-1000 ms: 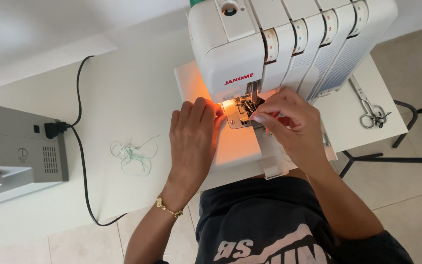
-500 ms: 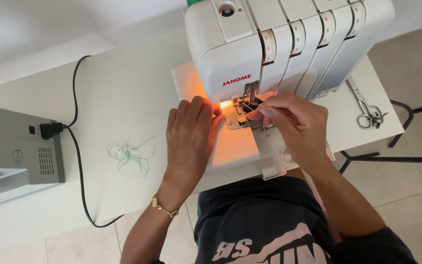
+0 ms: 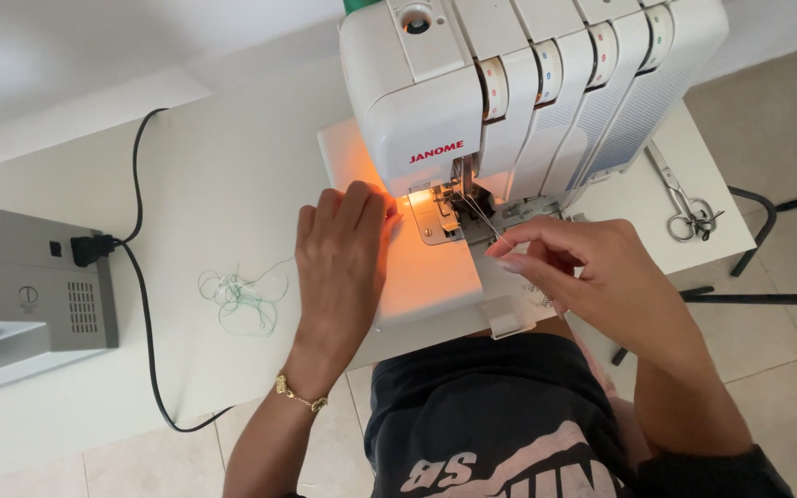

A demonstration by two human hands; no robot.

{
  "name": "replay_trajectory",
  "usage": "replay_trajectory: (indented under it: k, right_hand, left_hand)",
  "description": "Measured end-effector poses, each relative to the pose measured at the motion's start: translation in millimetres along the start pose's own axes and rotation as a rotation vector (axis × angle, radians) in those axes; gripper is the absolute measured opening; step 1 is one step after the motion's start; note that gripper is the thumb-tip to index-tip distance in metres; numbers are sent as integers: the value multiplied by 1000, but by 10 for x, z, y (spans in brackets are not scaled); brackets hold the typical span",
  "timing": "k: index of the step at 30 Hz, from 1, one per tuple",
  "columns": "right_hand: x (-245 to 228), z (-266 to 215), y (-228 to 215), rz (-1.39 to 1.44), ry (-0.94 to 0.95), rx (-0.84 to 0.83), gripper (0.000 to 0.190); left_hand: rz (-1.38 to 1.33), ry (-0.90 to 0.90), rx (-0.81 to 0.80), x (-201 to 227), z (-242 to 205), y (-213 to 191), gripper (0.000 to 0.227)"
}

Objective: Threading a Janome MyLock 644D serger machine, including pulling thread through guides and trimming ends with scissors.

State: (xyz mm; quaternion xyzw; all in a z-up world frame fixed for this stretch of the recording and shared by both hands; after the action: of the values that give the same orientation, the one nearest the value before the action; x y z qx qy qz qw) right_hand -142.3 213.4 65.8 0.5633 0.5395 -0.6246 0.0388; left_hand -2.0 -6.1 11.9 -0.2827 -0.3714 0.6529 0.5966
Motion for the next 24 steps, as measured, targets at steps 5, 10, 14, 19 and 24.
replay_trajectory:
  k: [5, 10, 14, 19, 24]
  right_hand:
    - [118, -76, -29, -2, -40, 37, 17]
    - [147, -126, -69, 12, -37, 73, 18]
    - [218, -127, -87, 30, -13, 62, 19]
    - [256, -123, -97, 4, 47, 47, 20]
    - [304, -106, -81, 17, 74, 41, 18]
  left_hand:
    - [-86, -50, -19, -72, -51, -114, 23]
    - [-700, -257, -71, -56, -1, -225, 12]
    - [-1141, -377, -183, -37, 24, -292, 9]
    - [-1181, -443, -129, -122, -104, -167, 3]
    - [-1086, -476, -57, -268, -158, -263, 6]
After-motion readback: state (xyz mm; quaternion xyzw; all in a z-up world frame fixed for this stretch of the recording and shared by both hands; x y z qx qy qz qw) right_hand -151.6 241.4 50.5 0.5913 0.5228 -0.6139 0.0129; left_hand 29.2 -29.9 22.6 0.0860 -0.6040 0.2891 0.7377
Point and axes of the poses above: each hand's wrist, its own z-axis towards the middle knuckle, its own y-axis out of the palm, x = y × z, the point moved 1 cm from there along z, towards the middle knuckle, and after that the axes turned 6 degrees about y, right-handed, at the moved point
